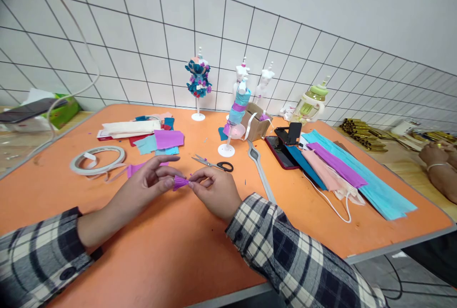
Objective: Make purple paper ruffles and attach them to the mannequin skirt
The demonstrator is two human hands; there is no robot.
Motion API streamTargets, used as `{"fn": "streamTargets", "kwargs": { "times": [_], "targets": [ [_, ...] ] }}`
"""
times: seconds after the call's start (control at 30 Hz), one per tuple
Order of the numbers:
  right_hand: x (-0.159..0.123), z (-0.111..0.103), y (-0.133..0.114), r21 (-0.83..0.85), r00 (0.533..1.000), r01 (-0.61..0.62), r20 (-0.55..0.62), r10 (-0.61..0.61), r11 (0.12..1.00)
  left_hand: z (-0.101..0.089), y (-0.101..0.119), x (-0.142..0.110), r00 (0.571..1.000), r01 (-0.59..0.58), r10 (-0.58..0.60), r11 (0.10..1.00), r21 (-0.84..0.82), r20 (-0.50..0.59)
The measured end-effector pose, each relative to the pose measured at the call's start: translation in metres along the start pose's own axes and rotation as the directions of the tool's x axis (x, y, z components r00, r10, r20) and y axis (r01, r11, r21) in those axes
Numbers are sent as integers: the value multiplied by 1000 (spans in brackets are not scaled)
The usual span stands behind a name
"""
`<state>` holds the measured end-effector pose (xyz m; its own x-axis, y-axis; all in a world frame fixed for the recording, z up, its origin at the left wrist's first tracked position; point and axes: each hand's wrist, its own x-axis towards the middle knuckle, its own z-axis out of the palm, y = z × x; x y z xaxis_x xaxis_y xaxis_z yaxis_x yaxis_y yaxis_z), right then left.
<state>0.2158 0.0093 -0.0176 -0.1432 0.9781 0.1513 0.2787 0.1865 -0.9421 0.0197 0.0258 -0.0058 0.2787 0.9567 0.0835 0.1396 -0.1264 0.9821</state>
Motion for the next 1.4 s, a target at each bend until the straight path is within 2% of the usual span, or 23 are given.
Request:
{"fn": "streamTargets", "kwargs": {
  "times": [0.13, 0.3, 0.37, 0.6, 0.7, 0.8, 0.87, 1.07, 1.23, 1.4],
  "targets": [
    [0, 1, 0, 82, 999, -46, 5, 46, 996, 1, -6, 2, 997, 35, -41, 995, 98, 61],
    [-4, 1, -1, 195, 990, -68, 137, 41, 979, 0, -8, 2, 999, -9, 0, 979, 204, 42],
    [-6, 0, -2, 208, 988, -60, 151, 28, 976, 0, -7, 2, 998, -7, -7, 969, 245, 56],
    [-3, -3, -1, -16, 997, 65, 33, -65, 998, 2, -5, -1, 987, -40, -12, 950, 309, 163],
    [-1, -4, 1, -134, 991, 127, 57, -120, 983, 3, -7, -2, 981, -70, -1, 929, 363, 193],
    [1, -4, 3, -160, 983, 164, 113, -148, 973, 4, -9, -4, 982, -92, 13, 903, 420, 189],
    [1, -4, 5, -158, 986, 141, 113, -124, 977, 5, -10, -4, 981, -104, 22, 898, 427, 193],
    [3, -2, 11, 22, 988, -98, 120, 94, 995, 5, -7, -4, 984, -90, 28, 931, 353, 179],
    [1, 2, 9, 92, 989, -85, 130, 72, 992, 5, -2, -2, 993, -56, 17, 941, 333, 119],
    [1, 1, 6, 37, 987, -80, 140, 74, 996, 6, -7, -1, 995, -49, 26, 965, 259, 93]
  ]
}}
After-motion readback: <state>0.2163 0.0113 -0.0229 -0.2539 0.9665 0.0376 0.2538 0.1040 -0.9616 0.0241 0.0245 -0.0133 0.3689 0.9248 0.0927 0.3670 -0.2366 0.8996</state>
